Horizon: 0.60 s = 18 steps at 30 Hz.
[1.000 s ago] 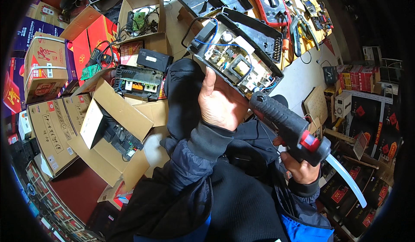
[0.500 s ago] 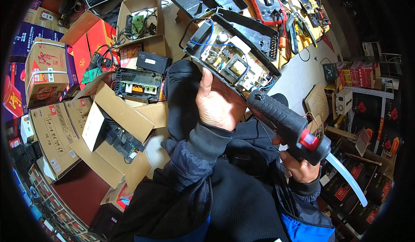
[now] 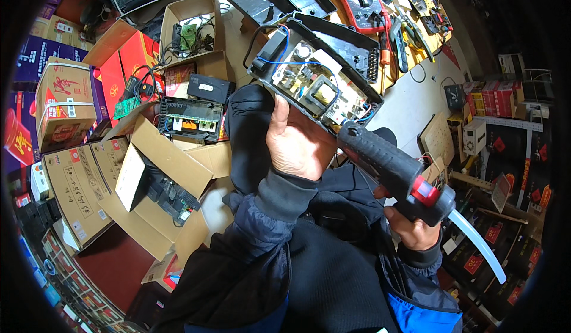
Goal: The person sits on the floor and uses a hot glue gun to apply glue to the internal components of an open electronic device. They repeatedly aim the glue gun at different parts of the circuit board and apply glue while holding the device with the other hand.
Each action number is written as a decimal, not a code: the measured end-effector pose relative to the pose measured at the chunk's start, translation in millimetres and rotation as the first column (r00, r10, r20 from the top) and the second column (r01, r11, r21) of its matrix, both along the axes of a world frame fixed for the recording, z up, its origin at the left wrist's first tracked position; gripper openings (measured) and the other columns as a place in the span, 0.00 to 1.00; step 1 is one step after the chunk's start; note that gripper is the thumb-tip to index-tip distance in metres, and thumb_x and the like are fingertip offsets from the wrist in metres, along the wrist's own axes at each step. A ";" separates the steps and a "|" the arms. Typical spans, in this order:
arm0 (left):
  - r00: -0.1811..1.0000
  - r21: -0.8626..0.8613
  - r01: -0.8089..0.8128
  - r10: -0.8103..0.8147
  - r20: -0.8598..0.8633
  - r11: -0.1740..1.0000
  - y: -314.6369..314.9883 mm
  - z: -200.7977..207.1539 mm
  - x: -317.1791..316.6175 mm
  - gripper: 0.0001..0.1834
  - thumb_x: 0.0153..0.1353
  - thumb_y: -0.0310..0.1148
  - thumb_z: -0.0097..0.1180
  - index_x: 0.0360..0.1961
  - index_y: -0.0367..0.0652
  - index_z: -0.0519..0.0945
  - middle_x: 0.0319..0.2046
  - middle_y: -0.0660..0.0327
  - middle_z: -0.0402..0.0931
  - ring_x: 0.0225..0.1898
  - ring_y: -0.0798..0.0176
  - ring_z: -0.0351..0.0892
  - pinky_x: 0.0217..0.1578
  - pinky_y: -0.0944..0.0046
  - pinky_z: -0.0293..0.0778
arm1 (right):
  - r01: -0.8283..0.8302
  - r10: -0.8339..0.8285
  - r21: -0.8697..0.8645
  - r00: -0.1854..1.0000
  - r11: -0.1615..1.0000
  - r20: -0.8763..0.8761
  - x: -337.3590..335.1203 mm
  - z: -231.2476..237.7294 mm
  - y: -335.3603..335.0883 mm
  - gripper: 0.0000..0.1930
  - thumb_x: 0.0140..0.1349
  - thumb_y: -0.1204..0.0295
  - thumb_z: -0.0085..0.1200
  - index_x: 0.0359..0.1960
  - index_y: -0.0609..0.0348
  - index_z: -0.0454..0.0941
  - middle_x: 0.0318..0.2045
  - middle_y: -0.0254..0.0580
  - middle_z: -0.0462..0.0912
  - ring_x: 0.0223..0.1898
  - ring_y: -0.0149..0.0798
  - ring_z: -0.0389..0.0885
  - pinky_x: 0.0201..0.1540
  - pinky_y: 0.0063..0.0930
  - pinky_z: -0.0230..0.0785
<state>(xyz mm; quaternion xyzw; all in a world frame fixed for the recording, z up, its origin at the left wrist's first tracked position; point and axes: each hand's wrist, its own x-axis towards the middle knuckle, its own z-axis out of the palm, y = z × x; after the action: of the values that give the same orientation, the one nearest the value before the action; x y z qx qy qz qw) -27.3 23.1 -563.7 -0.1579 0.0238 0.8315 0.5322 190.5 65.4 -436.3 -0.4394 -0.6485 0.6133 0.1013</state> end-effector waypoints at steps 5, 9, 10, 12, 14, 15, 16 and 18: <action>1.000 0.000 -0.004 0.004 0.013 1.000 -0.1 0.0 0.7 0.42 0.66 0.63 0.61 0.72 0.48 0.72 0.70 0.56 0.74 0.71 0.45 0.69 0.72 0.33 0.60 | -0.021 0.021 0.020 1.000 1.000 0.001 -1.0 -2.7 0.6 0.23 0.57 0.81 0.58 0.57 0.62 0.81 0.45 0.42 0.88 0.47 0.37 0.85 0.55 0.35 0.77; 1.000 -0.013 -0.003 0.003 0.009 1.000 1.1 0.0 1.5 0.42 0.66 0.63 0.62 0.73 0.47 0.72 0.70 0.56 0.74 0.71 0.44 0.69 0.72 0.34 0.60 | -0.007 0.007 0.000 1.000 1.000 -0.019 -1.8 -3.1 0.0 0.23 0.58 0.82 0.59 0.57 0.62 0.81 0.45 0.41 0.88 0.47 0.37 0.85 0.55 0.34 0.77; 1.000 -0.023 -0.004 0.004 0.003 1.000 1.2 0.0 1.6 0.42 0.66 0.63 0.62 0.73 0.47 0.72 0.70 0.56 0.74 0.71 0.44 0.69 0.72 0.34 0.60 | -0.002 0.002 0.001 1.000 1.000 -0.006 -1.7 -3.5 -0.4 0.22 0.58 0.82 0.59 0.57 0.62 0.81 0.44 0.40 0.88 0.46 0.37 0.85 0.55 0.34 0.77; 1.000 -0.020 -0.012 0.012 0.008 1.000 1.4 -0.1 1.8 0.42 0.66 0.63 0.62 0.73 0.46 0.72 0.70 0.56 0.74 0.71 0.44 0.69 0.72 0.35 0.60 | 0.011 -0.011 0.006 1.000 1.000 0.026 -0.8 -4.5 -1.7 0.21 0.58 0.82 0.60 0.55 0.62 0.81 0.43 0.39 0.87 0.45 0.37 0.85 0.54 0.33 0.76; 1.000 -0.021 -0.017 0.017 0.003 1.000 1.4 -0.3 1.7 0.42 0.66 0.62 0.62 0.73 0.46 0.72 0.70 0.56 0.74 0.71 0.44 0.69 0.71 0.35 0.60 | 0.013 -0.014 0.026 1.000 1.000 0.013 0.7 -7.0 -2.5 0.19 0.58 0.81 0.62 0.52 0.61 0.81 0.41 0.37 0.86 0.43 0.36 0.84 0.52 0.32 0.76; 1.000 -0.024 -0.018 0.018 -0.005 1.000 1.3 -0.4 1.8 0.42 0.66 0.62 0.62 0.72 0.46 0.72 0.70 0.56 0.74 0.71 0.45 0.69 0.71 0.35 0.60 | 0.012 -0.013 0.039 1.000 0.999 0.011 1.8 -8.4 -2.7 0.18 0.58 0.81 0.63 0.51 0.61 0.81 0.40 0.36 0.85 0.43 0.36 0.84 0.51 0.32 0.76; 1.000 -0.025 -0.018 0.018 -0.013 1.000 1.5 -0.5 2.0 0.42 0.66 0.62 0.61 0.72 0.46 0.72 0.69 0.55 0.74 0.71 0.45 0.70 0.71 0.35 0.60 | 0.015 -0.016 0.036 1.000 0.999 0.023 3.3 -9.5 -2.1 0.17 0.58 0.80 0.63 0.50 0.61 0.81 0.39 0.36 0.85 0.42 0.35 0.84 0.50 0.32 0.76; 1.000 0.018 -0.007 0.007 -0.018 1.000 0.3 -0.9 0.5 0.39 0.68 0.58 0.61 0.73 0.49 0.70 0.70 0.58 0.73 0.71 0.47 0.70 0.71 0.36 0.62 | 0.011 -0.013 0.036 0.999 0.999 0.048 6.4 -10.8 -0.9 0.16 0.58 0.80 0.64 0.49 0.61 0.81 0.38 0.35 0.84 0.41 0.35 0.83 0.49 0.31 0.76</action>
<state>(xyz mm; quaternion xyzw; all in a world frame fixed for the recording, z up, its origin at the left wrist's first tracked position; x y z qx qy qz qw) -26.8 23.4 -564.5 -0.1457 0.0203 0.8348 0.5305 196.8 64.5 -447.1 -0.4560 -0.6590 0.5902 0.0972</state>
